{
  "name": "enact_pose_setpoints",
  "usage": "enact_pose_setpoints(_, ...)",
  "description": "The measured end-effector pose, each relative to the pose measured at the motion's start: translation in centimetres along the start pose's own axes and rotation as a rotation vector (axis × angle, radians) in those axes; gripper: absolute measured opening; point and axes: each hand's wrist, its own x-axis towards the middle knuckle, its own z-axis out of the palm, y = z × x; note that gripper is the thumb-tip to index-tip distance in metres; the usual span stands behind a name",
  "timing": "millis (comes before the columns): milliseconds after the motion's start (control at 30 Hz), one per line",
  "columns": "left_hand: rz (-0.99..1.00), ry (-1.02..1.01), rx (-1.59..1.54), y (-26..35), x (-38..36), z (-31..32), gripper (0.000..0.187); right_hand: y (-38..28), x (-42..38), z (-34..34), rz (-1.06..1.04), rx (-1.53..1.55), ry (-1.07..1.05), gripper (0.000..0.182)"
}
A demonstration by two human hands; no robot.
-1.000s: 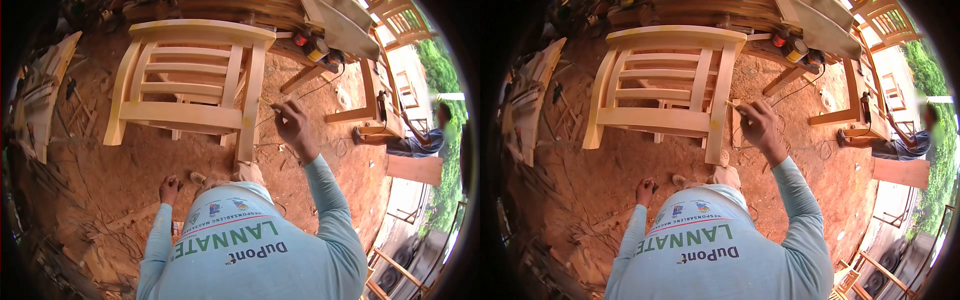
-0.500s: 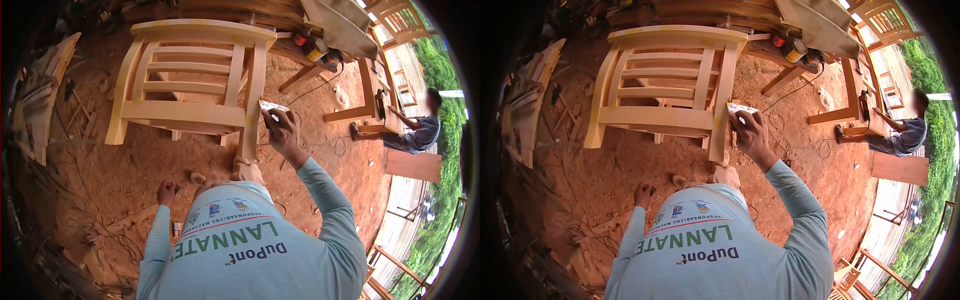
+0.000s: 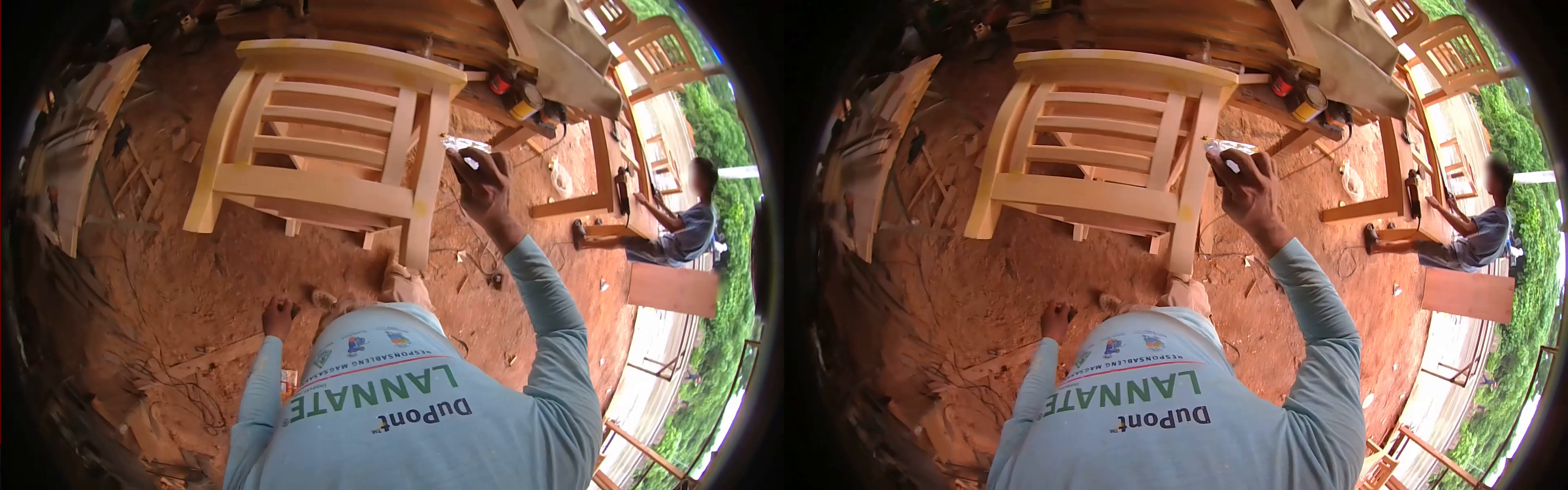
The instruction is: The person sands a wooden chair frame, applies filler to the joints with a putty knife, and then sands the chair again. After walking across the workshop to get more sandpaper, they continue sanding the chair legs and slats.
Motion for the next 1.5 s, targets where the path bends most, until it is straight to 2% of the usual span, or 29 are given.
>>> enact_pose_setpoints(67, 0.003, 0.026, -0.029, -1.6, -0.1, 0.2, 0.031, -1.0, 2.3, -1.1, -0.03, -0.002, 0.011, 0.052)
enact_pose_setpoints(133, 0.025, 0.08, -0.068, -2.8, -0.5, 0.4, 0.029, -3.1, 5.5, -2.1, -0.135, 0.004, 0.085, 0.041)
enact_pose_setpoints(200, -0.006, 0.118, -0.095, -3.1, -1.3, -0.6, 0.029, -5.3, 7.8, -2.1, -0.136, 0.03, 0.126, 0.041)
enact_pose_setpoints(400, -0.03, 0.204, -0.208, -7.1, -2.4, -5.3, 0.031, -11.0, 14.3, 0.6, -0.241, 0.133, 0.205, 0.035)
enact_pose_setpoints(500, -0.126, 0.259, -0.318, -9.1, -3.1, -8.1, 0.031, -13.0, 16.5, 2.7, -0.249, 0.155, 0.19, 0.036)
enact_pose_setpoints(567, -0.094, 0.333, -0.278, -11.0, -2.7, -9.5, 0.032, -14.0, 18.1, 3.8, -0.245, 0.165, 0.167, 0.036)
enact_pose_setpoints(667, -0.118, 0.386, -0.25, -13.2, -0.6, -11.7, 0.032, -14.4, 20.4, 6.3, -0.254, 0.208, 0.16, 0.037)
enact_pose_setpoints(700, -0.135, 0.399, -0.256, -13.2, 0.2, -12.7, 0.032, -14.7, 21.3, 7.0, -0.225, 0.215, 0.125, 0.042)
enact_pose_setpoints(833, -0.123, 0.445, -0.284, -13.4, 4.2, -16.2, 0.033, -14.2, 24.7, 11.4, -0.278, 0.2, 0.14, 0.041)
enact_pose_setpoints(967, -0.238, 0.457, -0.343, -14.0, 6.6, -19.5, 0.03, -13.9, 27.6, 15.6, -0.318, 0.208, 0.1, 0.044)
enact_pose_setpoints(1033, -0.341, 0.488, -0.374, -15.9, 6.3, -20.8, 0.028, -13.6, 28.6, 17.6, -0.31, 0.194, 0.078, 0.044)
enact_pose_setpoints(1167, -0.31, 0.5, -0.565, -19.9, 8.2, -22.8, 0.025, -14.0, 30.4, 19.3, -0.274, 0.175, 0.099, 0.041)
enact_pose_setpoints(1233, -0.229, 0.46, -0.781, -18.5, 9.6, -25.2, 0.026, -15.2, 31.2, 19.1, -0.219, 0.163, 0.176, 0.038)
enact_pose_setpoints(1267, -0.216, 0.409, -0.819, -15.5, 10.3, -27.4, 0.026, -16.1, 31.6, 19.0, -0.192, 0.156, 0.215, 0.036)
enact_pose_setpoints(1333, -0.185, 0.302, -0.892, -4.8, 11.7, -33.2, 0.029, -18.3, 32.3, 18.9, -0.142, 0.128, 0.278, 0.034)
enact_pose_setpoints(1400, -0.063, 0.187, -0.843, 3.9, 13.4, -37.4, 0.033, -21.1, 32.7, 19.1, -0.097, 0.11, 0.333, 0.033)
enact_pose_setpoints(1467, 0.264, 0.05, -0.776, 8.9, 15.7, -40.0, 0.034, -24.3, 33.4, 19.6, -0.066, 0.106, 0.392, 0.033)
enact_pose_setpoints(1500, 0.335, -0.043, -0.755, 11.5, 16.0, -41.7, 0.035, -25.9, 33.3, 19.9, -0.048, 0.115, 0.387, 0.036)
